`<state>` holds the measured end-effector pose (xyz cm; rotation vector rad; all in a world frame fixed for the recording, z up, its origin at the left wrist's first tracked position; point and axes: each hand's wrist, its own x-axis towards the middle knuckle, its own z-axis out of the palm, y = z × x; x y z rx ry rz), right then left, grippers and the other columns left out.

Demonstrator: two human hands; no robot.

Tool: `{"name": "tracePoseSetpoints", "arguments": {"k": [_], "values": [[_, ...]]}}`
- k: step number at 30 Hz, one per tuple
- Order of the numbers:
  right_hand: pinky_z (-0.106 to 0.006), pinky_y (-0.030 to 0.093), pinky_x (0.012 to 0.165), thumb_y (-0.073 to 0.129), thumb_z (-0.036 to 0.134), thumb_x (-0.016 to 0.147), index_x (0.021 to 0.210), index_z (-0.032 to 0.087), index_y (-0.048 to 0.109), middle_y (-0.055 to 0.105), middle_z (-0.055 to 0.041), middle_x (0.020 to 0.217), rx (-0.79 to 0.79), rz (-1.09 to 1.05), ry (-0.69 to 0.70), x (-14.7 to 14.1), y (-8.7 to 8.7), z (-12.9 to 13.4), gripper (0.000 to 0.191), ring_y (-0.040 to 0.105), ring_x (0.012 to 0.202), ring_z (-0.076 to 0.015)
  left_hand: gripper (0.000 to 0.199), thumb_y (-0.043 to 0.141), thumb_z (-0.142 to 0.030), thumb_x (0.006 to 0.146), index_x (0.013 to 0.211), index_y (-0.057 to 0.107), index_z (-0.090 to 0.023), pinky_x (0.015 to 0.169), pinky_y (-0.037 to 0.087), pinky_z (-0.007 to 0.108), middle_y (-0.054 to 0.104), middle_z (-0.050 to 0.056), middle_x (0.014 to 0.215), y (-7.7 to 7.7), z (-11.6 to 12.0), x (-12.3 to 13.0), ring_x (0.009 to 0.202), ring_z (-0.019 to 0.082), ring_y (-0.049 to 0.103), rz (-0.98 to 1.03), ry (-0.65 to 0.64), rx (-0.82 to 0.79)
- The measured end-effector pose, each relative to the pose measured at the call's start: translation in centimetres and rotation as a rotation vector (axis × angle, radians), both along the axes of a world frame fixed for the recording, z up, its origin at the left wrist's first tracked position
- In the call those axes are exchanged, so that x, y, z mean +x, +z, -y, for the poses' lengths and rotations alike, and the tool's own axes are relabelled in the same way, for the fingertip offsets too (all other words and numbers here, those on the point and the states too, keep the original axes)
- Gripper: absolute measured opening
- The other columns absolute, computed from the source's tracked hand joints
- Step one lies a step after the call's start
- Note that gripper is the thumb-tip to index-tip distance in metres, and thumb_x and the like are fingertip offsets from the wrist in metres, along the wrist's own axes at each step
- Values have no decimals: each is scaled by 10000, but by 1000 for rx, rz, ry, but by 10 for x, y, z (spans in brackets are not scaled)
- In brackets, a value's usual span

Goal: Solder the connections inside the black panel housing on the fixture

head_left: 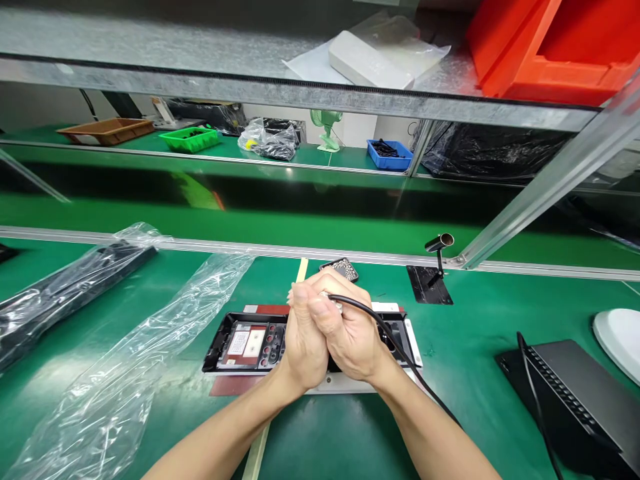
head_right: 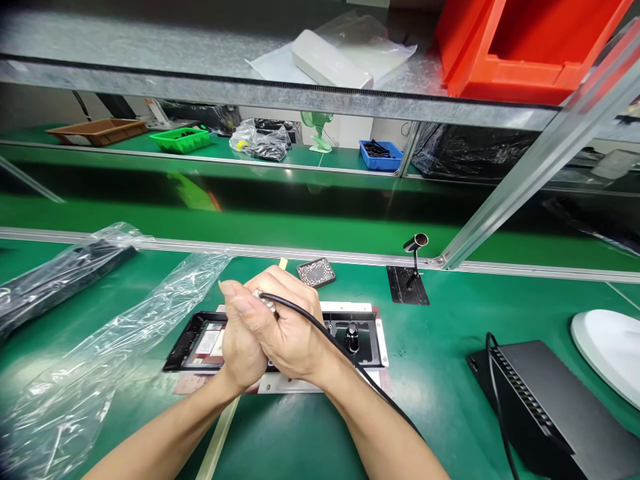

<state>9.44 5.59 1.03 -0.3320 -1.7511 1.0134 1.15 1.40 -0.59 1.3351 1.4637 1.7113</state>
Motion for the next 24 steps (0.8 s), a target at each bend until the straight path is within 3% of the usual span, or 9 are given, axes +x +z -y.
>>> {"name": "tracePoseSetpoints", "arguments": {"k": [5,12,18,24], "values": [[-333,467,732,459,352,1008,752,195,543,562,-42,765,-17,11,-7,0,1,-1,312,571,783,-158,575,195,-589,1038,711,448,-189,631,480,264,479,11,682,0,-1,0,631,121,471,-134,-12,92],[-327,456,726,465,322,1005,746,190,504,548,-39,756,-8,-1,-8,-1,-1,-1,293,561,778,-151,560,195,-560,1048,714,443,-185,647,482,256,473,15,709,1,-2,0,655,118,472,-130,-12,103],[-319,444,716,456,319,1010,742,190,489,547,-35,752,11,-1,-15,-1,1,-1,300,518,745,-141,533,175,-483,1074,750,483,-191,651,509,275,568,33,713,-3,-1,-2,655,128,554,-154,8,60],[-328,441,728,458,304,1007,734,186,488,535,-38,754,14,-2,-9,-1,0,-1,299,544,775,-150,513,179,-471,1073,750,466,-196,648,492,274,524,29,713,-1,0,-1,654,132,514,-173,11,94]]}}
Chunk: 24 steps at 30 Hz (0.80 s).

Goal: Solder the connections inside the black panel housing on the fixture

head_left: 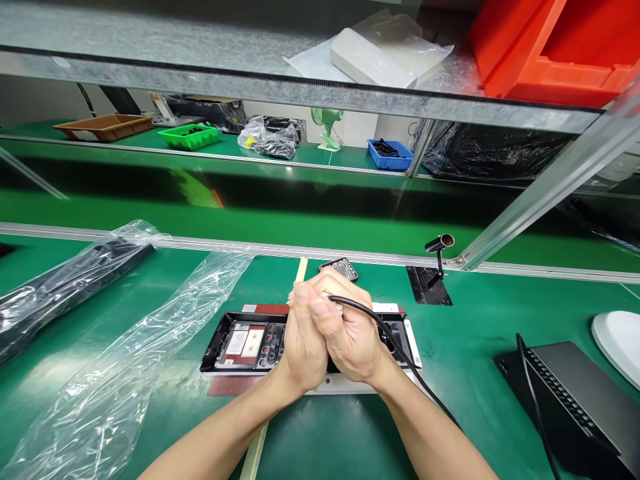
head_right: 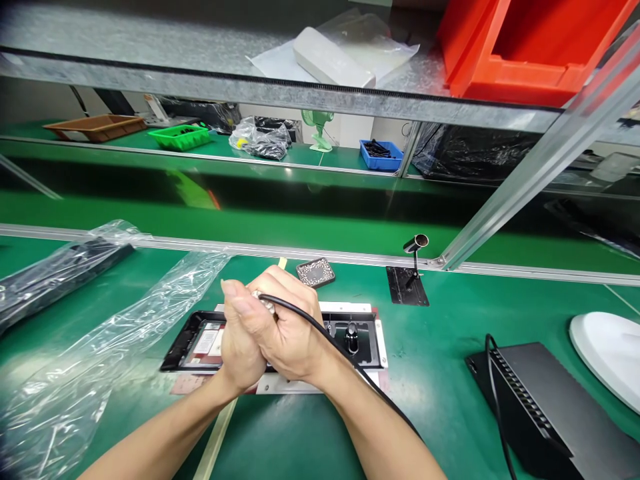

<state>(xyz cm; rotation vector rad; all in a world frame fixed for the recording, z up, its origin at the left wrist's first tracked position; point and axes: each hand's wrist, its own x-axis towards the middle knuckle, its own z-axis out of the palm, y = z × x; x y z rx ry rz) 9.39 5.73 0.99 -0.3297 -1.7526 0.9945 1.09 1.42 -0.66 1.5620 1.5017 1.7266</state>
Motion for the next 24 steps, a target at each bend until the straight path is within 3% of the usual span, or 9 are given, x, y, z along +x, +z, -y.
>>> {"name": "tracePoseSetpoints", "arguments": {"k": [4,13,18,24], "values": [[-331,437,721,460,314,1006,725,188,481,517,-40,744,-13,2,0,0,0,0,308,545,768,-155,505,177,-446,1080,715,423,-199,612,469,245,462,2,672,0,-1,0,613,116,461,-55,34,49],[-328,407,713,452,316,1015,729,177,498,512,-38,722,28,-8,-19,-1,0,0,321,498,730,-146,425,174,-206,1086,776,465,-183,607,470,151,540,-34,701,-1,-4,-1,621,58,528,-211,87,176],[-320,398,720,444,318,1021,730,165,502,531,-36,738,28,-14,-19,-2,-1,0,334,471,722,-133,486,141,-309,1093,710,412,-184,574,454,190,490,-16,663,0,-2,-1,599,87,458,-180,59,100],[-293,394,703,446,340,1023,733,166,492,513,-23,731,16,-15,-21,-2,-1,-1,342,458,713,-120,518,148,-347,1091,732,479,-175,614,492,233,548,18,690,0,-2,-1,629,106,524,-140,46,98]]}}
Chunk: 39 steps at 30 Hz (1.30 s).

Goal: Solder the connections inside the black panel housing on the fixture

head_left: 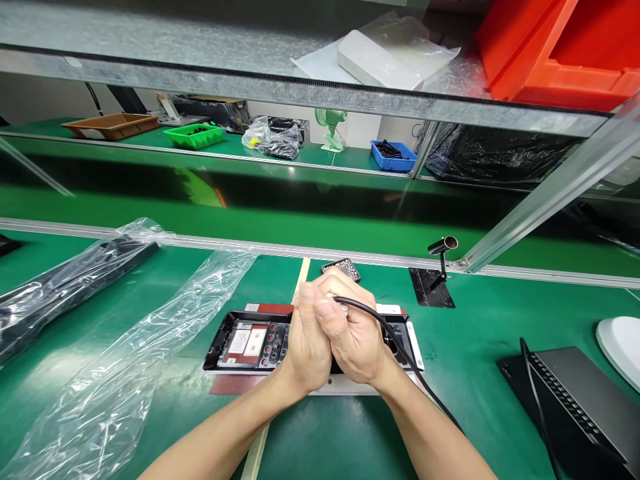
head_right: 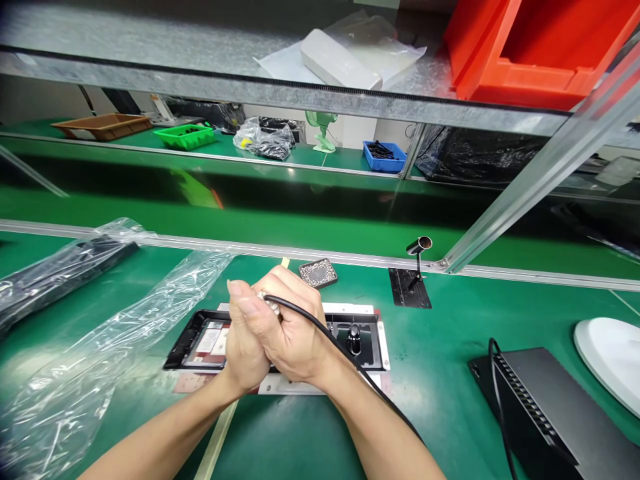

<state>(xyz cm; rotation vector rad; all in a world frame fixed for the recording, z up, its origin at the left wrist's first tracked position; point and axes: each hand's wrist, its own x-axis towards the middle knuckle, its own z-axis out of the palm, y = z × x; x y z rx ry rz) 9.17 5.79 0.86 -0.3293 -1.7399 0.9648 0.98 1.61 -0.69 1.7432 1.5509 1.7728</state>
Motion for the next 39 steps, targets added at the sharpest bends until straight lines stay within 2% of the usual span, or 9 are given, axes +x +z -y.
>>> {"name": "tracePoseSetpoints", "arguments": {"k": [7,13,18,23,28,34,39], "values": [[-294,387,686,450,347,1023,725,166,487,516,-26,729,5,-6,3,0,0,0,350,451,711,-122,556,149,-330,1087,714,529,-168,619,500,226,565,26,674,-2,-1,-1,621,107,553,-28,4,3],[-296,394,702,439,363,1025,721,169,477,519,-25,733,-11,12,5,1,1,0,362,458,721,-125,557,145,-410,1083,686,468,-191,586,485,235,545,27,641,-2,-1,0,588,115,519,32,-28,-44],[-305,400,717,428,377,1029,725,169,492,536,-30,743,-17,25,14,2,1,0,374,466,732,-130,547,145,-466,1079,693,425,-197,565,466,242,510,12,648,-1,0,-1,585,113,475,46,-5,-43],[-313,405,724,426,354,1032,736,162,510,554,-39,753,-23,26,30,2,3,1,362,483,749,-135,515,143,-398,1091,718,430,-189,568,454,213,497,-15,651,-3,-1,-1,587,94,466,8,5,-11],[-315,407,722,433,340,1027,733,166,497,538,-35,743,-16,19,33,2,3,0,348,470,730,-133,494,148,-376,1094,747,443,-185,611,469,209,520,-9,708,-1,-2,0,638,90,496,28,-49,35],[-323,410,717,448,317,1021,731,165,503,525,-39,746,-20,18,20,2,2,0,332,468,729,-132,559,120,-473,1077,696,417,-192,595,433,261,463,11,658,0,0,0,610,118,436,96,-74,-112],[-325,416,713,449,309,1020,727,163,495,510,-39,749,-13,10,21,2,2,1,330,489,740,-132,563,115,-467,1077,696,423,-191,591,425,254,459,14,666,0,0,0,614,120,433,96,-107,-114]]}}
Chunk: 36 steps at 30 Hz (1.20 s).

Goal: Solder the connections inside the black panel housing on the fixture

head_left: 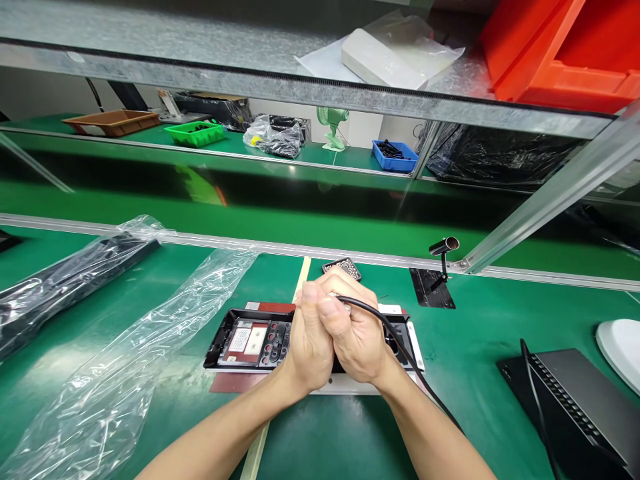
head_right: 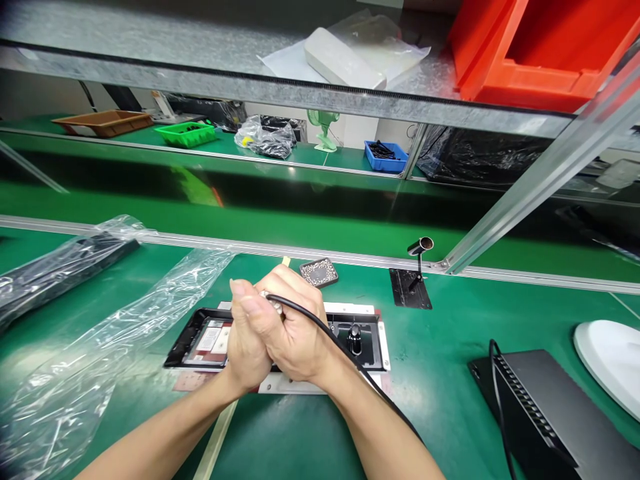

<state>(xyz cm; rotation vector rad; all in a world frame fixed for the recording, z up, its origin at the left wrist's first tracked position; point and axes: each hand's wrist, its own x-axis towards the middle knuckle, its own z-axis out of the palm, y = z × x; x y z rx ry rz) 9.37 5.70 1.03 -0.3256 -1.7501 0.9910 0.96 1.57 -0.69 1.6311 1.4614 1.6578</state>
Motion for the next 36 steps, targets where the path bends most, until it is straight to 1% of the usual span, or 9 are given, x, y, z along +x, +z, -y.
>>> {"name": "tracePoseSetpoints", "arguments": {"k": [9,12,17,20,23,26,30,33,36], "values": [[-321,413,719,453,303,1023,745,160,509,543,-35,756,4,0,-1,0,0,0,318,492,738,-129,573,122,-458,1082,706,448,-175,597,427,240,483,10,675,0,2,0,620,104,444,-28,56,38],[-321,410,716,450,296,1022,749,163,513,541,-33,752,7,-6,2,0,0,0,310,491,737,-131,566,119,-455,1081,695,429,-179,582,413,249,459,9,659,2,1,1,605,108,420,-9,37,46],[-323,404,713,445,320,1023,729,173,493,533,-34,738,11,3,-7,0,1,0,332,491,739,-139,561,97,-443,1079,675,393,-191,569,402,266,432,13,636,3,1,1,590,120,405,6,5,13],[-323,401,702,432,335,1027,706,177,464,531,-35,726,7,2,-16,-1,2,1,360,465,717,-139,557,117,-470,1077,677,387,-193,569,411,261,456,11,640,1,1,1,592,118,421,-9,37,20],[-328,410,699,439,346,1024,710,177,488,541,-42,727,-2,1,-5,-1,2,1,360,477,724,-147,560,124,-507,1071,689,385,-192,583,419,253,467,6,654,-2,1,0,600,112,430,-21,65,27],[-328,415,699,443,343,1023,734,173,517,540,-42,725,2,6,-1,-1,2,0,343,499,734,-148,547,136,-495,1075,708,402,-188,598,428,250,488,6,677,-3,0,-1,614,109,449,-40,67,51],[-325,420,699,447,329,1023,734,170,508,545,-38,741,10,9,-11,0,1,1,336,495,733,-137,530,137,-461,1082,712,400,-187,588,432,245,483,3,672,-2,0,-1,607,106,446,-48,83,55],[-327,421,687,445,332,1024,734,171,515,555,-40,747,12,5,-16,-1,2,1,340,491,722,-134,547,116,-456,1081,684,380,-188,562,414,247,449,0,637,0,1,0,583,106,415,-21,54,22],[-328,418,689,451,325,1021,729,171,512,549,-39,736,16,0,-16,-1,1,1,336,486,717,-135,591,101,-488,1073,660,401,-189,564,419,268,460,16,625,1,1,1,584,120,424,9,16,-13]]}}
